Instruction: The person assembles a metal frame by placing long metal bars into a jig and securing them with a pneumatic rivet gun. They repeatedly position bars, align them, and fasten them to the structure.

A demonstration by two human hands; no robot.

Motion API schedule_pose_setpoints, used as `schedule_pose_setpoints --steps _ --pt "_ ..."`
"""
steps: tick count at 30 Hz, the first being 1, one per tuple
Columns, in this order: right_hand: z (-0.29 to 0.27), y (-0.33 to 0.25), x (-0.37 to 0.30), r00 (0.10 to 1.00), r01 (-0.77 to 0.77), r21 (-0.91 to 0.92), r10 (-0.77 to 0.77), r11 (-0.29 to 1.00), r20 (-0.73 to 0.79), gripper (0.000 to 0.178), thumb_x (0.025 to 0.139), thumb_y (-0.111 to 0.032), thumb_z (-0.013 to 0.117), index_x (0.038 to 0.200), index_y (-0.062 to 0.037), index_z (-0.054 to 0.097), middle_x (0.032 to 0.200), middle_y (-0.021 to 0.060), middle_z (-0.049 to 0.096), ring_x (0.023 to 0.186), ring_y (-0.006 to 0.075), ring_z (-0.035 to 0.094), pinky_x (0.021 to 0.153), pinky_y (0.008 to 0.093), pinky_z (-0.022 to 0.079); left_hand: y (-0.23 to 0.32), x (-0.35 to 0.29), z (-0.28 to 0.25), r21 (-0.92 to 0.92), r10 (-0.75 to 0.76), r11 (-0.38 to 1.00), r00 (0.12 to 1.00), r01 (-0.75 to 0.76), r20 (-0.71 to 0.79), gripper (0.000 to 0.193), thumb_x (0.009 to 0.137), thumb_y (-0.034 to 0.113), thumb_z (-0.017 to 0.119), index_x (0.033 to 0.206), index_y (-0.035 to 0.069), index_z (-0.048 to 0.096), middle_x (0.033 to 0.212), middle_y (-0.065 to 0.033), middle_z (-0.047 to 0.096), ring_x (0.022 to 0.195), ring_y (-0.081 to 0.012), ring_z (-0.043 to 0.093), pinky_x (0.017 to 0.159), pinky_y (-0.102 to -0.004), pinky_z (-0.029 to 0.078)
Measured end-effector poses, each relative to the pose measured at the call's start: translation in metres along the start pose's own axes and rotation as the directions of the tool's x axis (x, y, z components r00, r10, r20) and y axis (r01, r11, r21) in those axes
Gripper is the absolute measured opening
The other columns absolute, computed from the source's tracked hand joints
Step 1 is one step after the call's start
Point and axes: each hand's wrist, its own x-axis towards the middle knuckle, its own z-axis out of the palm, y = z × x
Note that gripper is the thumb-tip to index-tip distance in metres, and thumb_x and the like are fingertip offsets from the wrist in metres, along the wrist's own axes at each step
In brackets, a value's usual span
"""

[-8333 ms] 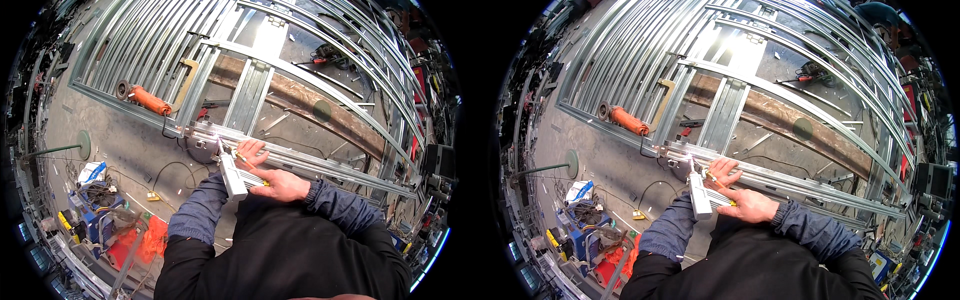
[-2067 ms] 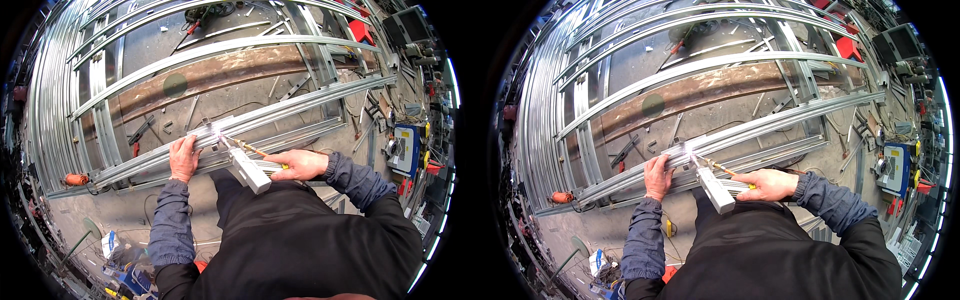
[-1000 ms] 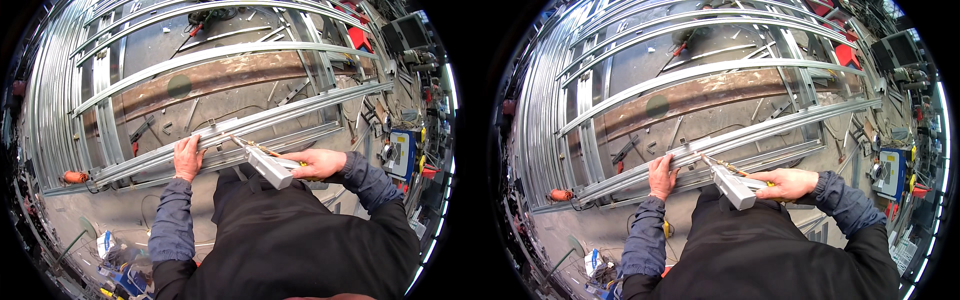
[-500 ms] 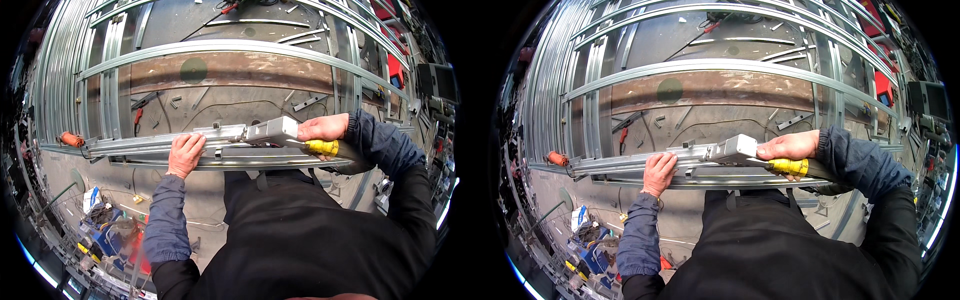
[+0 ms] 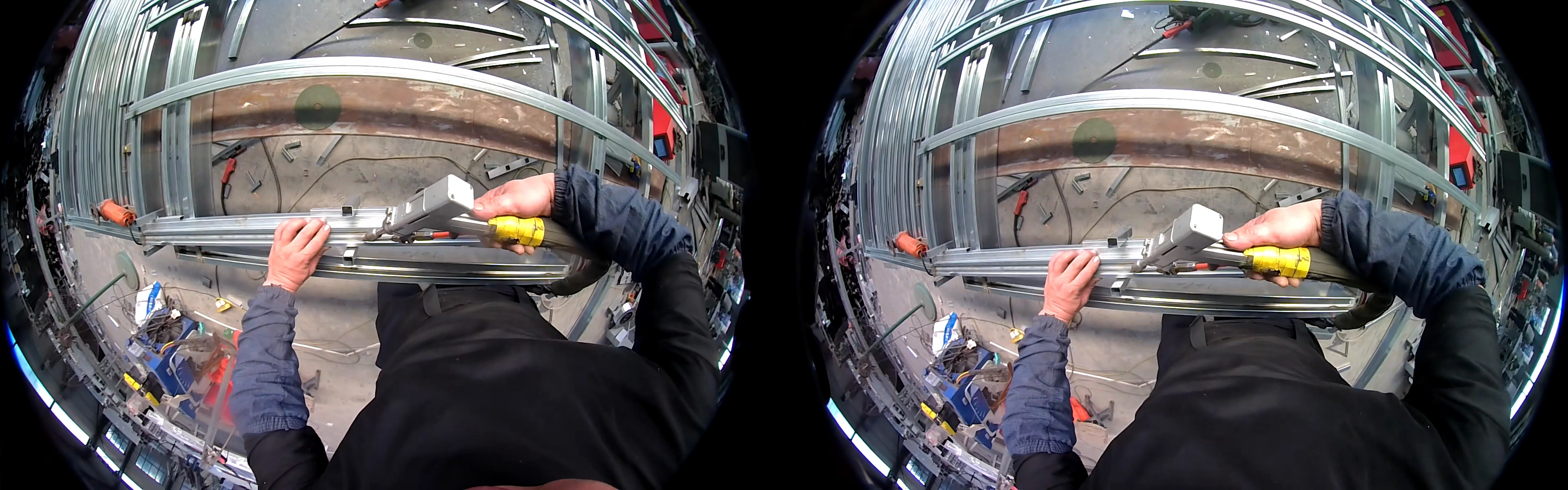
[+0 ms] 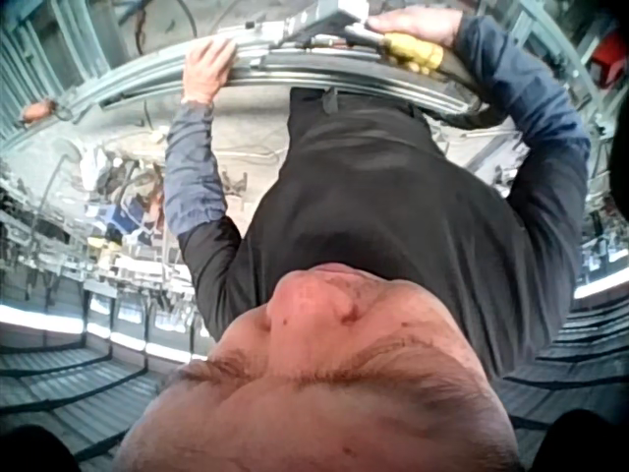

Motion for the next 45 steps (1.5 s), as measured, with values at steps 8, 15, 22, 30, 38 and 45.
schedule_pose_setpoints --steps 8,15,22,30,38,45 --pt "-0.006 -0.007 0.004 1.0 -0.031 -0.034 0.03 0.999 -0.003 0.059 0.108 -0.062 0.051 0.11 -0.005 0.063 0.083 0.01 0.068 0.064 0.02 0.072 0.056 0.0349 0.064 -0.001 -0.001 0.001 -0.001 0.0 1.0 1.0 0.0 0.008 0.055 0.072 0.016 0.081 0.126 0.012 0.071 0.131 -0.0018 0.069 0.115 -0.026 0.062 0.105 -0.0466 0.049" --pt "-0.009 -0.006 0.005 1.0 -0.014 -0.055 0.015 0.998 0.018 0.054 0.109 -0.062 0.049 0.121 -0.0106 0.06 0.088 0.009 0.069 0.064 0.0186 0.071 0.057 0.0348 0.064 0.0 -0.002 0.0 -0.025 -0.019 0.999 1.0 0.019 0.001 0.058 0.071 0.013 0.082 0.128 0.013 0.071 0.131 -0.0021 0.07 0.116 -0.0268 0.062 0.106 -0.047 0.049" --pt "-0.014 -0.004 0.006 0.999 -0.034 -0.08 0.036 0.996 0.034 0.063 0.106 -0.068 0.05 0.147 -0.0197 0.053 0.092 0.0059 0.069 0.064 0.0166 0.07 0.058 0.034 0.063 0.001 -0.002 0.002 -0.035 -0.026 0.999 1.0 0.025 -0.006 0.058 0.071 0.012 0.082 0.127 0.013 0.071 0.131 -0.0026 0.07 0.117 -0.0281 0.062 0.107 -0.0478 0.049" --pt "-0.007 -0.004 -0.004 1.0 -0.019 -0.108 0.021 0.994 0.013 0.062 0.107 -0.067 0.05 0.146 -0.0188 0.052 0.091 0.0067 0.068 0.065 0.0175 0.07 0.058 0.0343 0.063 0.003 0.0 0.002 -0.028 -0.022 0.999 1.0 0.022 -0.002 0.055 0.071 0.011 0.081 0.125 0.013 0.072 0.132 -0.0034 0.07 0.118 -0.0292 0.062 0.106 -0.0489 0.049" --pt "0.004 0.005 -0.007 0.999 0.044 -0.13 -0.043 0.99 0.016 0.059 0.108 -0.062 0.052 0.147 -0.0175 0.05 0.093 0.0093 0.068 0.066 0.02 0.07 0.058 0.0356 0.063 0.005 -0.004 0.003 -0.019 -0.037 0.999 0.999 0.037 -0.007 0.052 0.073 0.012 0.082 0.124 0.01 0.072 0.133 -0.0047 0.069 0.119 -0.0299 0.061 0.108 -0.0497 0.048" --pt "0.055 0.109 -0.081 0.902 0.413 0.123 -0.387 0.902 -0.191 0.054 0.106 -0.063 0.057 0.133 -0.0165 0.058 0.093 0.0066 0.067 0.067 0.0192 0.07 0.057 0.034 0.062 0.004 -0.015 0.01 0.035 -0.051 0.998 0.998 0.049 0.047 0.051 0.079 0.006 0.075 0.13 0.007 0.069 0.141 -0.0089 0.067 0.129 -0.034 0.058 0.116 -0.0516 0.042"
